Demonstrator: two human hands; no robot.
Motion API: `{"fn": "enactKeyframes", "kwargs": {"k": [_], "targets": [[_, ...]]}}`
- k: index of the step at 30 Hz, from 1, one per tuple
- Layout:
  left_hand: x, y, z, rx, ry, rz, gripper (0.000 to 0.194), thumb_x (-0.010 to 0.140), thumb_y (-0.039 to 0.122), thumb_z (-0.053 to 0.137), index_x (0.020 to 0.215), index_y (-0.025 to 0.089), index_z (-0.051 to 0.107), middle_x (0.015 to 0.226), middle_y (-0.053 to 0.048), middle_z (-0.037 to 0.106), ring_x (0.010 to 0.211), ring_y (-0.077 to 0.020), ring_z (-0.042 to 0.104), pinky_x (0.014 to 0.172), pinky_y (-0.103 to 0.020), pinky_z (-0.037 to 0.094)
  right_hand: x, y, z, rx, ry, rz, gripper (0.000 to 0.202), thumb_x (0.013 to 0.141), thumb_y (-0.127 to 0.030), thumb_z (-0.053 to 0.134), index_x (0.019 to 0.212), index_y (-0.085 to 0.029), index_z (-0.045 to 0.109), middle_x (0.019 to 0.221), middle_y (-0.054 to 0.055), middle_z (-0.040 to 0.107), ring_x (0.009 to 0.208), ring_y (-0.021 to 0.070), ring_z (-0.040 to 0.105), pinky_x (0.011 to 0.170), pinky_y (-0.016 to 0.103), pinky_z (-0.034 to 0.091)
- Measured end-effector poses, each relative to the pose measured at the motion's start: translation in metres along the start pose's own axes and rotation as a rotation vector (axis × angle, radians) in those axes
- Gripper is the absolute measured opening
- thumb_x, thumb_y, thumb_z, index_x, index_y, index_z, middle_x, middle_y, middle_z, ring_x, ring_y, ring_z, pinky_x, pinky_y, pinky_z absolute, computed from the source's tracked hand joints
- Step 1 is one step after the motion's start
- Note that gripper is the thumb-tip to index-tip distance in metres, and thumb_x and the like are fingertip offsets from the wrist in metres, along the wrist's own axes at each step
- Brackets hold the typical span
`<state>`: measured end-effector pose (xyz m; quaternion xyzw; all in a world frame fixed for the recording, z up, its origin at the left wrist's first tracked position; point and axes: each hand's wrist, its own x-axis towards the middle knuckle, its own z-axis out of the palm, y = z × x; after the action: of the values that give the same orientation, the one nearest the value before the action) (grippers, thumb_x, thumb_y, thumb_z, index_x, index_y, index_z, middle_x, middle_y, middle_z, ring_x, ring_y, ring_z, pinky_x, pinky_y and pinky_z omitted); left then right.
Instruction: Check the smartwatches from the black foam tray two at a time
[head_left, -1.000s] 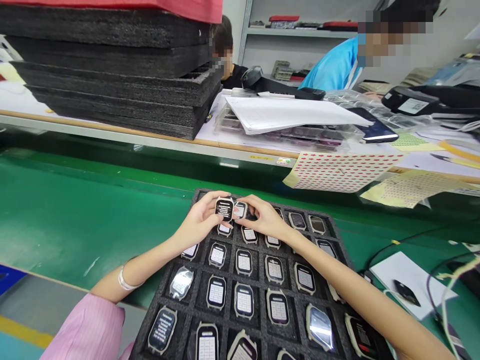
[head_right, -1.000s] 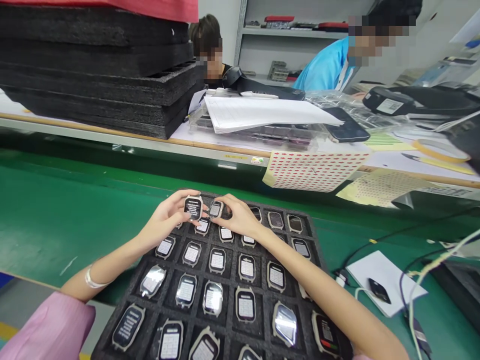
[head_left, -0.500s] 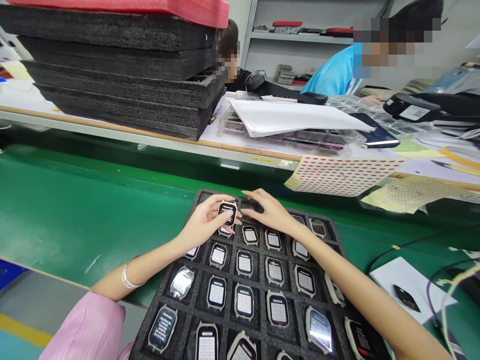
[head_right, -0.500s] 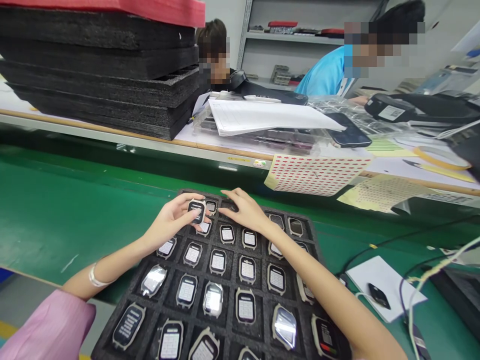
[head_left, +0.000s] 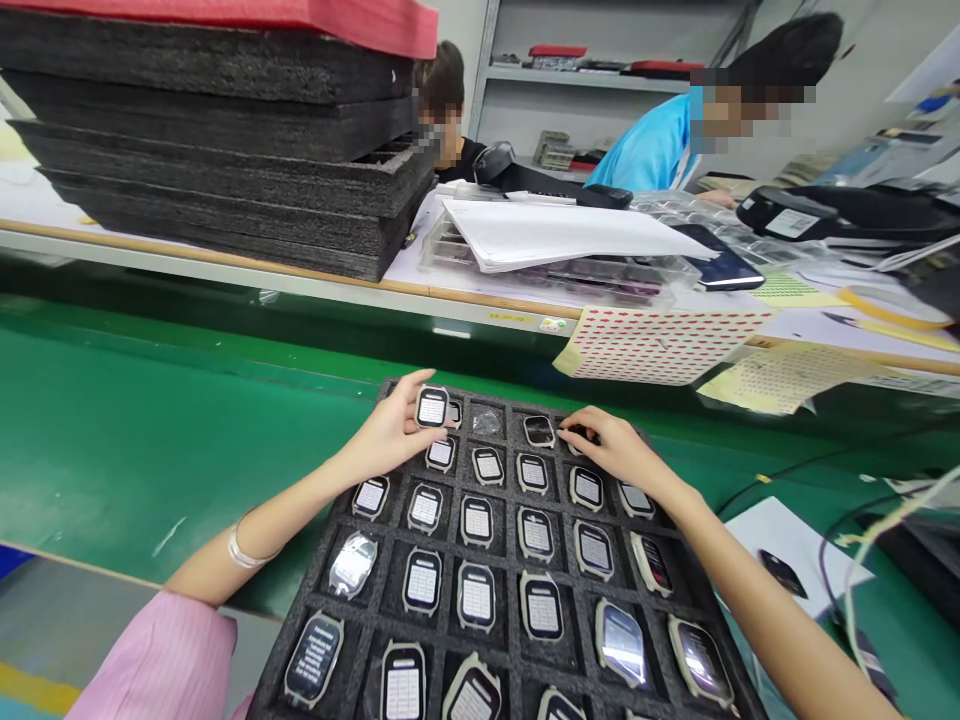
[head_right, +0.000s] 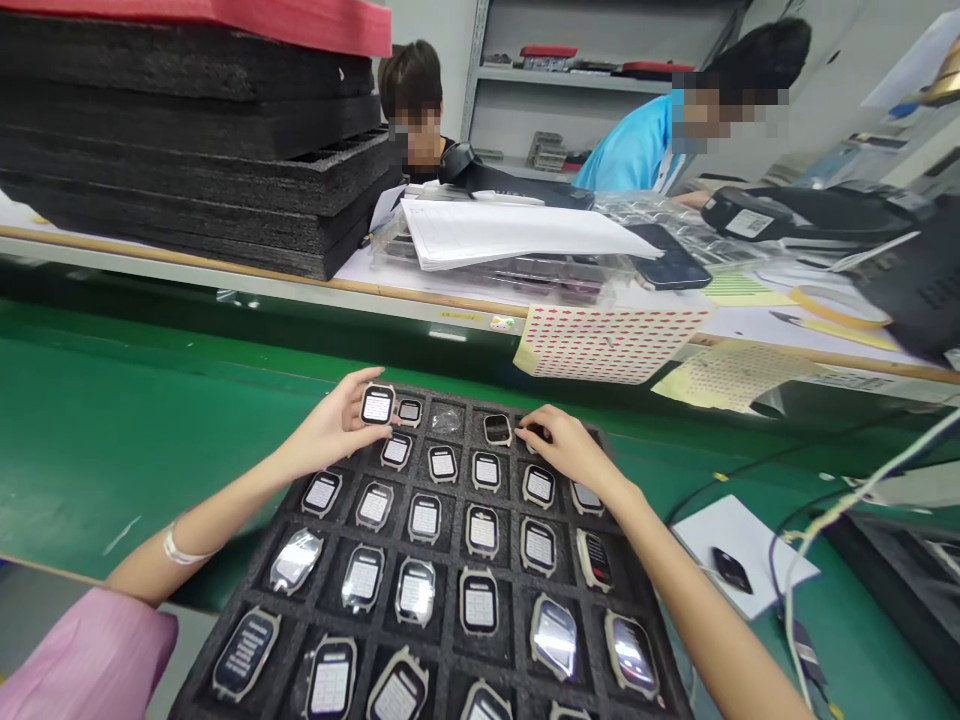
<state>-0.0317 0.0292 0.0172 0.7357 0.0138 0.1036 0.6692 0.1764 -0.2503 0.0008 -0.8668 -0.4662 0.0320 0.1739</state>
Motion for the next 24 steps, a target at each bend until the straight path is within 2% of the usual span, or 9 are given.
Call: {"fn": "enactKeyframes", "kwargs": {"k": [1,4,6,8,11,14,17,21,24], "targets": [[0.005,-0.008,-0.006,0.159,0.021,0.013,0.064,0.080,0.026,0.062,0.134,0.021,0.027,0.115,-0.011,0.055,0.095,-0.0213,0.063,0.085,-0.037,0.051,-0.004,0.000,0.002,-0.002,-0.003,0.006,0.027,0.088,-0.035,0.049,0.095,-0.017,0.066,0.094,0.011,0.066,0.080,0.0241,0.062,0.069,0.034,0.048],[0.018,-0.032,-0.024,0.730,0.054,0.036,0.049,0.084,0.032,0.057,0.127,0.016,0.040,0.103,-0.011,0.059,0.090,-0.0234,0.061,0.084,-0.039,0.048,-0.011,-0.001,0.005,-0.027,0.019,0.056,0.029,0.087,-0.032,0.050,0.106,-0.015,0.064,0.101,0.013,0.064,0.087,0.0258,0.062,0.075,0.035,0.048],[0.024,-0.042,-0.036,0.884,0.023,0.041,0.042,0.082,0.037,0.059,0.116,0.014,0.051,0.102,-0.012,0.058,0.096,-0.0280,0.056,0.087,-0.043,0.045,-0.013,0.000,0.004,-0.048,0.051,0.111,0.026,0.087,-0.030,0.051,0.102,-0.014,0.066,0.098,0.014,0.064,0.090,0.0289,0.061,0.079,0.039,0.047],[0.027,-0.043,-0.044,0.932,-0.015,0.041,0.042,0.077,0.044,0.064,0.105,0.013,0.058,0.102,-0.014,0.056,0.102,-0.0331,0.051,0.090,-0.048,0.041,-0.015,0.001,0.003,-0.049,0.078,0.163,0.023,0.087,-0.029,0.051,0.094,-0.014,0.068,0.093,0.014,0.064,0.088,0.0301,0.061,0.079,0.040,0.046],[0.030,-0.031,-0.040,1.064,-0.048,0.052,0.053,0.073,0.055,0.065,0.106,0.013,0.060,0.103,-0.015,0.053,0.101,-0.0350,0.048,0.088,-0.049,0.040,-0.015,0.001,0.002,0.003,0.102,0.209,0.019,0.083,-0.029,0.056,0.087,-0.015,0.068,0.087,0.012,0.064,0.084,0.0281,0.061,0.076,0.037,0.045],[0.042,-0.012,-0.006,1.103,-0.075,0.114,0.046,0.084,0.051,0.053,0.109,0.012,0.060,0.102,-0.015,0.053,0.100,-0.0332,0.048,0.088,-0.046,0.039,-0.014,-0.008,0.004,0.093,0.129,0.220,0.016,0.079,-0.031,0.062,0.077,-0.016,0.067,0.076,0.009,0.062,0.081,0.0274,0.060,0.075,0.035,0.045],[0.062,-0.001,0.052,0.954,-0.193,0.161,0.032,0.089,0.040,0.050,0.101,0.014,0.062,0.103,-0.016,0.055,0.105,-0.0329,0.046,0.093,-0.046,0.035,-0.014,-0.022,0.005,0.216,0.188,0.210,0.017,0.077,-0.034,0.064,0.072,-0.018,0.064,0.073,0.006,0.058,0.081,0.0262,0.058,0.076,0.036,0.044],[0.086,-0.008,0.126,0.854,-0.223,0.109,0.019,0.087,0.027,0.052,0.082,0.012,0.063,0.093,-0.018,0.060,0.104,-0.0342,0.049,0.092,-0.047,0.033,-0.018,-0.035,0.002,0.448,0.355,0.224,0.026,0.081,-0.045,0.059,0.081,-0.019,0.056,0.084,0.006,0.059,0.083,0.0238,0.060,0.072,0.036,0.049],[0.096,-0.021,0.149,0.759,-0.172,0.035,0.008,0.081,0.015,0.058,0.076,0.010,0.060,0.090,-0.021,0.060,0.103,-0.0364,0.051,0.089,-0.048,0.035,-0.022,-0.037,-0.003,0.689,0.434,0.243,0.037,0.084,-0.054,0.053,0.091,-0.018,0.050,0.084,0.006,0.061,0.065,0.0183,0.062,0.050,0.028,0.050]]}}
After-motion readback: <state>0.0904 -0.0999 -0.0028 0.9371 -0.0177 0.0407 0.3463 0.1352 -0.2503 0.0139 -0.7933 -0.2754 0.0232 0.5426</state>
